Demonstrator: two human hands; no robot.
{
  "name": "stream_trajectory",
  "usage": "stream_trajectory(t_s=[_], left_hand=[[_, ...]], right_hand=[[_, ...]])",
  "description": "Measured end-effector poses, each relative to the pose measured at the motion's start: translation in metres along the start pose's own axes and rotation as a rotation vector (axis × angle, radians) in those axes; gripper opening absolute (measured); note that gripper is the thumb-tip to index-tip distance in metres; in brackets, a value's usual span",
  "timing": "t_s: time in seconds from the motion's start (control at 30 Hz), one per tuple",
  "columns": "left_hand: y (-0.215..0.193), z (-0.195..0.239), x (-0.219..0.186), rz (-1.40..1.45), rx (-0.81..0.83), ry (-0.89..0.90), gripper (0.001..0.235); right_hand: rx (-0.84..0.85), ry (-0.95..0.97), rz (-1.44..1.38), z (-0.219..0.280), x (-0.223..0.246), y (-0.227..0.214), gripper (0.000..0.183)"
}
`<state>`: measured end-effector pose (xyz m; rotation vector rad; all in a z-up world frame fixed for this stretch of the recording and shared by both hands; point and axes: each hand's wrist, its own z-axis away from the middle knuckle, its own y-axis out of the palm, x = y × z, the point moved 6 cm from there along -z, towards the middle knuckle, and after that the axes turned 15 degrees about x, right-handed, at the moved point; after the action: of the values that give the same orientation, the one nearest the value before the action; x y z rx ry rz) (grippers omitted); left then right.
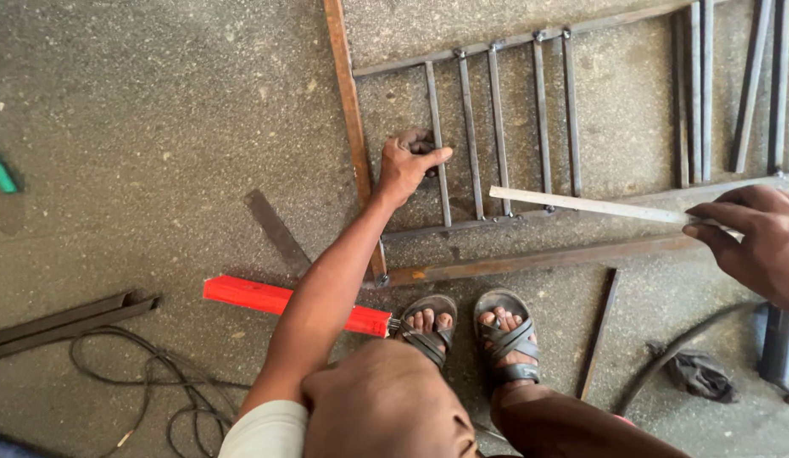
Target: The person constructs a metal frame on the floor by aligning small square rods between larger rectangular beams, using a measuring tape and square tool for precision before welding the joints together with a welding torch.
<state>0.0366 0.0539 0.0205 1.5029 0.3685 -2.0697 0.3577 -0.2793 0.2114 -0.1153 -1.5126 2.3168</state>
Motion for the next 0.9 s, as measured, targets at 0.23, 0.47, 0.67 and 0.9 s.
stream_trajectory(t_s=[0.23,0.47,0.67,0.9], left_hand=[[-0.005,0.009,0.001,0.005,-0.055,0.017,0.027],[-0.006,0.011,0.01,0.0,-0.059,-0.009,0.028],[-0.004,0.013,0.019,-0.018,-0.061,-0.037,0.028],[-0.004,0.015,0.017,0.064,-0.072,-0.059,0.034]], right_hand=[[-0.047,0.011,-0.108,-0.05,-0.036,0.038,0.017],[-0.018,-0.046,-0.168,-0.123,-0.014,0.046,0.015],[0.075,-0.068,-0.11,-0.181,-0.033,0.069,0.013],[-0.053,-0.253,-0.037,-0.229,-0.063,0.094,0.013]])
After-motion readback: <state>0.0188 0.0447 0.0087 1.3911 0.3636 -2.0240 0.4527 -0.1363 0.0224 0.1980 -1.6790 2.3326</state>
